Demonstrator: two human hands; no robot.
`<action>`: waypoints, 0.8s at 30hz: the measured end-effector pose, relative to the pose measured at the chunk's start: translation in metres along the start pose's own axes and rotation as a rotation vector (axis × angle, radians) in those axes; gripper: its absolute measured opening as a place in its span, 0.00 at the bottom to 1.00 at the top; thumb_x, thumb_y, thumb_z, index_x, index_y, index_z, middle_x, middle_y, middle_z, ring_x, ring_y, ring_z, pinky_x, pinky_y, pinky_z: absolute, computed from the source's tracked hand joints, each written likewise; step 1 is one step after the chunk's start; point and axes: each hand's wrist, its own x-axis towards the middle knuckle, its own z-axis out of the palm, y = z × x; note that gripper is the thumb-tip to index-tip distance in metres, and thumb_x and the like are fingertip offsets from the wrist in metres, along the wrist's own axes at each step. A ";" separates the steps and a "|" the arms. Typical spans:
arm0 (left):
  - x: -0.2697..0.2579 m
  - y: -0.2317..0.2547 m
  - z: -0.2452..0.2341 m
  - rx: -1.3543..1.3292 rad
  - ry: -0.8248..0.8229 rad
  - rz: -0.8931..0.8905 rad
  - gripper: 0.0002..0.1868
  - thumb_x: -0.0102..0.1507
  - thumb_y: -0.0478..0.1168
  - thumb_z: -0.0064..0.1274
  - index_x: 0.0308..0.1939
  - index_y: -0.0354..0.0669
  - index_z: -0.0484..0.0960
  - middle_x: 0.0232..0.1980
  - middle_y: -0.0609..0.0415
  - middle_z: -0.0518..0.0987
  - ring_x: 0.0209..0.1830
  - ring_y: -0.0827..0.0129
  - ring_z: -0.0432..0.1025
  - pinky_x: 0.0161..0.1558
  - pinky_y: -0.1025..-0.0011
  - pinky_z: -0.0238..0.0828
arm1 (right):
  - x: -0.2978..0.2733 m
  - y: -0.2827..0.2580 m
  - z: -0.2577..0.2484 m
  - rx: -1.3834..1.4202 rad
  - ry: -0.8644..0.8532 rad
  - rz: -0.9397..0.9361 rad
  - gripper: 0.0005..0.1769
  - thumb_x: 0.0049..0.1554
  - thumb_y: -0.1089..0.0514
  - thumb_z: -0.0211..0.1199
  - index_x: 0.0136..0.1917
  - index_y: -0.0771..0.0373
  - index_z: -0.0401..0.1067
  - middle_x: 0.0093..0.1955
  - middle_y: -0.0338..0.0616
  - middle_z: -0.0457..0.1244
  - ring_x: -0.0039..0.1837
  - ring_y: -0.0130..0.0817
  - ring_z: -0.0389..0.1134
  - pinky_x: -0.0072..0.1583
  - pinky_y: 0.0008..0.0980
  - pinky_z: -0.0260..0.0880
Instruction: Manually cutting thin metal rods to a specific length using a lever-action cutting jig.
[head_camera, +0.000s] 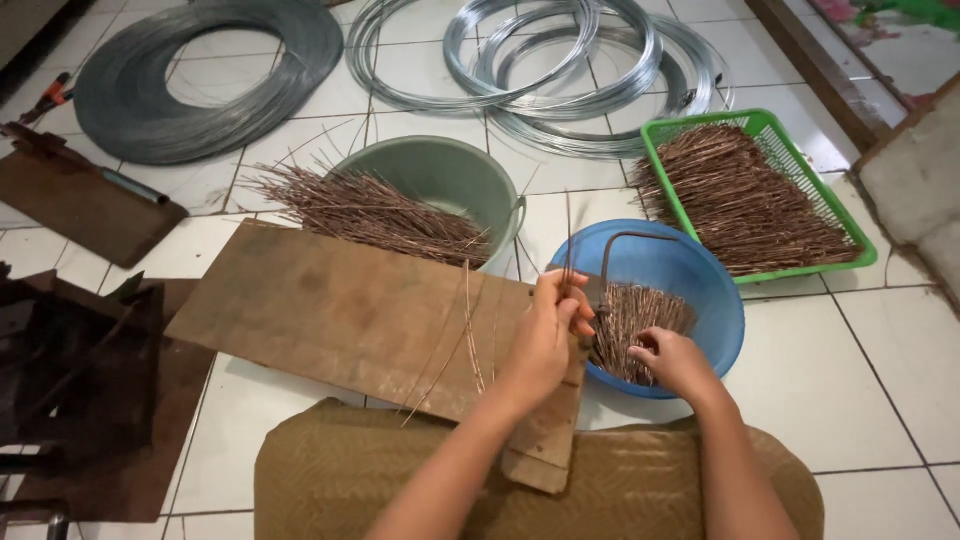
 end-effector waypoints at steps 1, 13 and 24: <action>-0.002 0.004 0.000 0.105 -0.004 -0.031 0.12 0.74 0.35 0.29 0.60 0.43 0.63 0.41 0.53 0.78 0.35 0.67 0.79 0.44 0.69 0.76 | -0.002 -0.001 -0.002 0.004 -0.005 -0.005 0.25 0.61 0.47 0.62 0.67 0.62 0.74 0.63 0.56 0.71 0.66 0.53 0.72 0.66 0.49 0.71; 0.000 -0.023 0.005 -0.394 0.174 -0.008 0.13 0.75 0.39 0.29 0.61 0.44 0.66 0.39 0.61 0.68 0.29 0.82 0.60 0.35 0.82 0.64 | -0.013 -0.023 -0.011 0.188 0.237 -0.169 0.15 0.63 0.52 0.62 0.61 0.55 0.79 0.58 0.45 0.72 0.62 0.45 0.73 0.64 0.44 0.72; -0.011 -0.002 0.005 -0.160 0.142 0.031 0.08 0.75 0.37 0.31 0.53 0.43 0.67 0.40 0.51 0.76 0.34 0.72 0.73 0.44 0.76 0.70 | -0.023 -0.036 -0.012 0.210 0.246 -0.209 0.13 0.63 0.55 0.62 0.59 0.59 0.80 0.54 0.49 0.73 0.59 0.46 0.74 0.62 0.44 0.72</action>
